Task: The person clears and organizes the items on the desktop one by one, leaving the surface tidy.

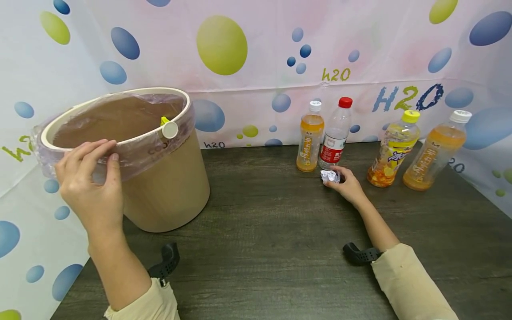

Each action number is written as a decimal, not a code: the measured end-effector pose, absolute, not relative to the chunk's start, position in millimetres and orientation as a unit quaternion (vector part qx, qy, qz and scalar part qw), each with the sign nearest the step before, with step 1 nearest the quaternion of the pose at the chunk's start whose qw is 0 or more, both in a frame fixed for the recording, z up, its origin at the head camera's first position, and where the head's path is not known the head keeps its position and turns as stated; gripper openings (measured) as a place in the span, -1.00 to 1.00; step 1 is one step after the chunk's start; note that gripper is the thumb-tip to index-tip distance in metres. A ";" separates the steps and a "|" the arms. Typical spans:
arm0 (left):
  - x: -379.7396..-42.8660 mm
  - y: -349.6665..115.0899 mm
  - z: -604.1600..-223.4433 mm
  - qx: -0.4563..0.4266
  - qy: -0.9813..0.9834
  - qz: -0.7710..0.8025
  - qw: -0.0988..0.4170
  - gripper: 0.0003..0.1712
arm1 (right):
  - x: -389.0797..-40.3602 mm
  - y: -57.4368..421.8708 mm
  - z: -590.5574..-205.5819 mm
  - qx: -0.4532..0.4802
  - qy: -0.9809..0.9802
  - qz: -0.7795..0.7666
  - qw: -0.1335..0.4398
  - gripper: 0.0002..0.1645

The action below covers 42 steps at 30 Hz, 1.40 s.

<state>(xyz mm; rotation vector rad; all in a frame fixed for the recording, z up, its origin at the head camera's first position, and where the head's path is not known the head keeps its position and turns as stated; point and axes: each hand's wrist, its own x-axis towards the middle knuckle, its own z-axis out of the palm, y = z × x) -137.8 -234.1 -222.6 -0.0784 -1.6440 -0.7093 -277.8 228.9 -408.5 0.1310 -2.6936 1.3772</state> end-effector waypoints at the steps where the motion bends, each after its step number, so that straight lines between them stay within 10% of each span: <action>1: -138.6 -235.6 -223.6 -0.035 -0.717 -0.307 0.625 -0.86 | -277.9 229.1 -409.0 0.042 -0.886 0.459 0.055 -0.22; 42: -144.2 -242.9 -228.8 -0.039 -0.721 -0.304 0.622 -0.85 | -275.2 229.0 -407.8 0.039 -0.885 0.462 0.047 -0.32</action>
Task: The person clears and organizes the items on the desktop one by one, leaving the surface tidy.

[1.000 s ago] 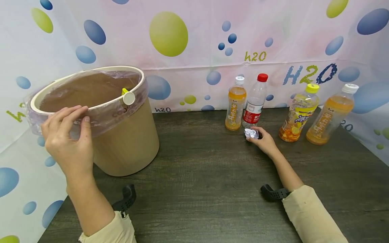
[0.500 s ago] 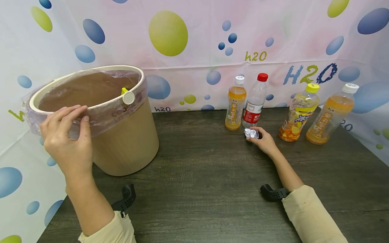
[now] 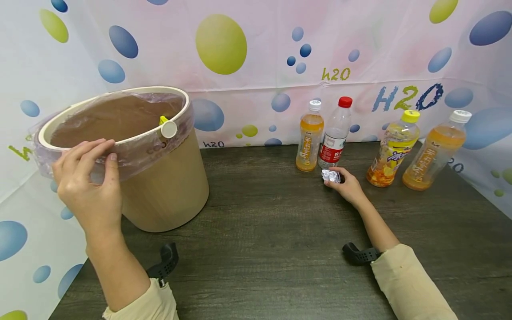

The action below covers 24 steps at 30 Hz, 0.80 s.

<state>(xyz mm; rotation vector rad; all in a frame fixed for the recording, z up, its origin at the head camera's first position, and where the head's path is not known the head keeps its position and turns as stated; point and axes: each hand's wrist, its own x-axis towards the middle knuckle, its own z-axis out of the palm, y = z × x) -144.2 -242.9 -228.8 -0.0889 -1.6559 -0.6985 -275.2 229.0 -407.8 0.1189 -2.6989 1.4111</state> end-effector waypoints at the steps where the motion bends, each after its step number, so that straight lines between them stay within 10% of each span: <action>1: -144.1 -242.9 -228.8 -0.039 -0.721 -0.303 0.622 -0.85 | -275.2 229.0 -407.8 0.039 -0.884 0.463 0.047 -0.32; 24: -141.4 -239.4 -226.1 -0.042 -0.719 -0.303 0.625 -0.86 | -275.1 229.4 -404.8 0.031 -0.887 0.457 0.062 -0.31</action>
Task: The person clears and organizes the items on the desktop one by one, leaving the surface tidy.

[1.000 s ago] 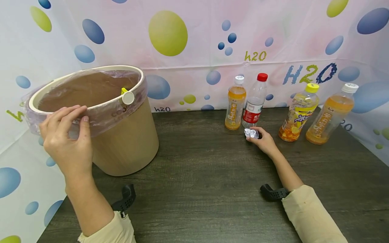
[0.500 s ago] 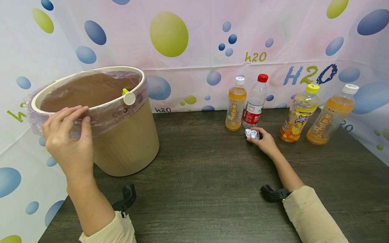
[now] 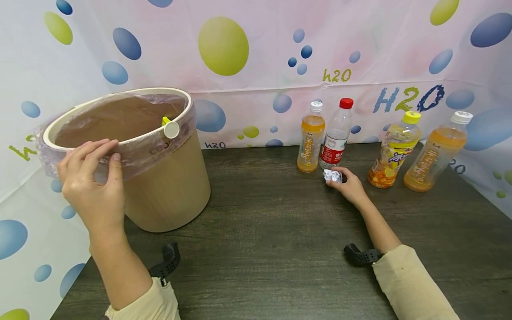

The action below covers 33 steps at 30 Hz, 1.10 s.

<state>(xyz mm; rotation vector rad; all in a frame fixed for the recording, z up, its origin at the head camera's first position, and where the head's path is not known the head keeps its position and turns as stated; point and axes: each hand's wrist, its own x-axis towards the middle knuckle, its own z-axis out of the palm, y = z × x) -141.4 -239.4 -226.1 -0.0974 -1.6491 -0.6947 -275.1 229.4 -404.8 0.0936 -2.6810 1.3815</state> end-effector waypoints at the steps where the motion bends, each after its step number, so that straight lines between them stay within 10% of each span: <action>1: -140.6 -238.2 -225.3 -0.041 -0.718 -0.304 0.625 -0.86 | -275.1 228.8 -404.2 0.031 -0.886 0.459 0.062 -0.31; 33: -135.5 -231.9 -222.5 -0.043 -0.717 -0.309 0.624 -0.87 | -262.0 192.4 -354.8 0.109 -0.827 0.544 0.090 -0.39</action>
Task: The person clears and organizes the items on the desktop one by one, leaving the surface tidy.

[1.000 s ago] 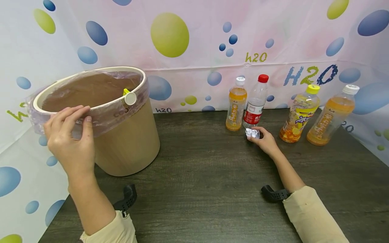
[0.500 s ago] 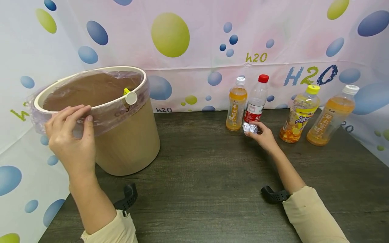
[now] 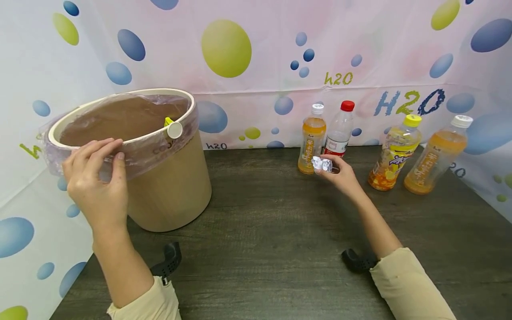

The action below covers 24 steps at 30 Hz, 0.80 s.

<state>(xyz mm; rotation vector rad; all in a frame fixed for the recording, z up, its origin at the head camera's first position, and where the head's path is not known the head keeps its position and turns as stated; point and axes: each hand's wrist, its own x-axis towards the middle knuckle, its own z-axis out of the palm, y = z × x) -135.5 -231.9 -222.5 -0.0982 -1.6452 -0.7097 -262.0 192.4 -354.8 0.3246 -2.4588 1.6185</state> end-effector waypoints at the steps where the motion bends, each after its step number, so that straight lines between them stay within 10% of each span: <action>1: -136.0 -232.0 -222.6 -0.044 -0.716 -0.309 0.625 -0.87 | -261.2 191.0 -353.0 0.113 -0.827 0.544 0.090 -0.39; 24: -134.8 -232.4 -221.8 -0.048 -0.715 -0.308 0.626 -0.87 | -256.7 140.3 -312.6 0.179 -0.823 0.533 0.081 -0.40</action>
